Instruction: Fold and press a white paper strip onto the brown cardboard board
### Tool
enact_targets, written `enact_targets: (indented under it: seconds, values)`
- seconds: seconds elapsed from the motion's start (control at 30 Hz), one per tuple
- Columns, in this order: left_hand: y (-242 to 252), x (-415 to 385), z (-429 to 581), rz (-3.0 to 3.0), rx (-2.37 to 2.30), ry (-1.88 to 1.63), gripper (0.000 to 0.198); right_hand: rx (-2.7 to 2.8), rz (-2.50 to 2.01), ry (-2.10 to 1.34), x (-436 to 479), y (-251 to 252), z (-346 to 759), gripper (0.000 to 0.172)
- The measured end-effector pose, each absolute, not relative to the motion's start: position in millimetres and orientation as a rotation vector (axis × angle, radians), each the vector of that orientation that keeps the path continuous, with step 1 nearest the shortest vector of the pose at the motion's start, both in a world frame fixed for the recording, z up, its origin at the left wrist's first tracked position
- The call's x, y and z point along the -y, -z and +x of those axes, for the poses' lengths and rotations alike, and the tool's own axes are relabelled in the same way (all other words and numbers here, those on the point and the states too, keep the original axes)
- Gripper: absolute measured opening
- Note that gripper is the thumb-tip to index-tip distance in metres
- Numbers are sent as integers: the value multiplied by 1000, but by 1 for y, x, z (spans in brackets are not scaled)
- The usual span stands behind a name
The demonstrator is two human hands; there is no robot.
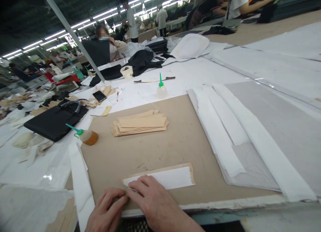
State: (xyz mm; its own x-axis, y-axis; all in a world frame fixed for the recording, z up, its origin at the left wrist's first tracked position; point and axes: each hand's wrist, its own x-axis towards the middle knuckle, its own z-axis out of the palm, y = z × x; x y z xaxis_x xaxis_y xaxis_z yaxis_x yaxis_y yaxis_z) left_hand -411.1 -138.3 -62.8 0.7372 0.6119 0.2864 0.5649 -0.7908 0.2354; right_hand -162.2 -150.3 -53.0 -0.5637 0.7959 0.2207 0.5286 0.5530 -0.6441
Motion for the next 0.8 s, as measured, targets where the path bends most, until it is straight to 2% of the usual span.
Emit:
enact_targets:
  seconds: [0.1, 0.27, 0.6, 0.8]
  values:
    - [65, 137, -412, 2714, -1017, -610, 28, 2332, -1084, -655, 151, 54, -167, 49]
    - [72, 133, -413, 2803, -1135, -616, 40, 2344, -1060, -709, 149, 55, -166, 47]
    - [73, 131, -409, 2985, -1130, -538, 39, 2344, -1060, -755, 149, 56, -165, 42]
    - [75, 126, -412, 3070, -1107, -503, 39, 2256, -1164, -462, 150, 66, -176, 44]
